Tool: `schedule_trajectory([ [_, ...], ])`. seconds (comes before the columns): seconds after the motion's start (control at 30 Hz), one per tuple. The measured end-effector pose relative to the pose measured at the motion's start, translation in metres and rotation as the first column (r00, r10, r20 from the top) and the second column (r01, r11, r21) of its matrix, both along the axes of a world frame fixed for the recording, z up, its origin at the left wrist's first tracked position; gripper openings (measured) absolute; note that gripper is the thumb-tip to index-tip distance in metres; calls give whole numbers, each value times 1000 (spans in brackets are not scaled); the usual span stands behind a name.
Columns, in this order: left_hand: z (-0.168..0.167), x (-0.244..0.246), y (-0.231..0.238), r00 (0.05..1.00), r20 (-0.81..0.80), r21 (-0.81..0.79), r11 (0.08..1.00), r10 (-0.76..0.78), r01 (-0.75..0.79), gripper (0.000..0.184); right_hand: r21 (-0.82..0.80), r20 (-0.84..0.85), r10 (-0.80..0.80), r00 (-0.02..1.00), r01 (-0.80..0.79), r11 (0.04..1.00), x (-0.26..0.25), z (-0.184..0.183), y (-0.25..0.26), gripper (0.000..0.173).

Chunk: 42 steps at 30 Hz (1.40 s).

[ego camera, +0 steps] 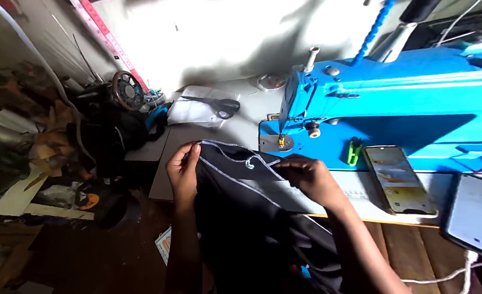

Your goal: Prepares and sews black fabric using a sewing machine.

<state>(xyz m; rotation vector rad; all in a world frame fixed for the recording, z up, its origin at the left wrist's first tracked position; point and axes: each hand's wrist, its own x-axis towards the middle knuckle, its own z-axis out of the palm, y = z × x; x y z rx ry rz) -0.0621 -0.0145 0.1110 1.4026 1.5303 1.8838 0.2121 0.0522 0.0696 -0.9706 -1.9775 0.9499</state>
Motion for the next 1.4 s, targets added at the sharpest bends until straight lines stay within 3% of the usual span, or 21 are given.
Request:
schedule_trajectory([
  [0.1,-11,-5,11,998,8,73,996,-56,55,11,-253,-27,84,996,-89,964,7,-12,-7,23],
  [0.2,-4,-3,12,987,-34,87,983,-157,159,11,-143,-131,247,960,-265,954,11,-33,-3,25],
  [0.37,3,-1,11,909,-69,103,904,-411,416,11,-73,-276,324,905,-356,932,-1,-39,8,21],
  [0.43,6,-3,10,856,-75,89,851,-512,517,14,-65,-407,402,821,-465,883,-8,-41,15,18],
  [0.53,8,-8,12,759,-97,90,754,-643,651,19,-15,-580,566,586,-702,712,-18,-43,28,21],
  [0.6,9,-8,12,707,-95,94,701,-701,707,19,10,-636,605,480,-778,628,-27,-37,30,20],
  [0.73,12,-6,12,706,-97,49,705,-702,708,19,-69,-740,516,432,-811,580,-42,-19,27,17],
  [0.8,13,-4,13,731,-107,18,734,-674,679,17,-121,-720,496,486,-791,600,-43,-9,29,29],
  [0.93,12,-2,14,825,-95,-18,830,-557,558,12,-204,-612,423,668,-650,732,-36,14,34,41],
  [1.0,9,1,17,894,-127,-11,901,-431,433,12,-178,-540,407,736,-573,800,-27,19,36,43],
  [1.07,17,16,16,956,-209,-59,978,-208,200,9,-136,-475,375,796,-487,863,-19,20,35,43],
  [1.1,41,34,9,957,-271,-225,974,-104,42,9,-111,-453,367,813,-459,881,-17,18,35,41],
  [1.13,93,56,3,981,-167,-629,777,-104,-25,14,-84,-435,361,825,-436,896,-15,17,35,36],
  [1.17,92,58,6,982,-167,-637,770,-87,-40,14,-48,-414,358,837,-413,909,-13,14,34,30],
  [1.2,39,39,14,964,-263,-253,967,-44,-25,9,-6,-390,350,852,-383,924,-12,12,34,24],
  [1.23,14,25,23,978,-184,-109,991,-100,81,9,33,-359,327,874,-339,940,-12,11,33,17],
  [1.3,7,18,27,983,-49,-104,979,-179,173,7,123,-268,281,922,-256,959,-12,8,31,16],
  [1.4,13,22,26,985,20,-155,973,-172,173,7,302,-117,210,971,-166,939,-17,0,29,21],
])
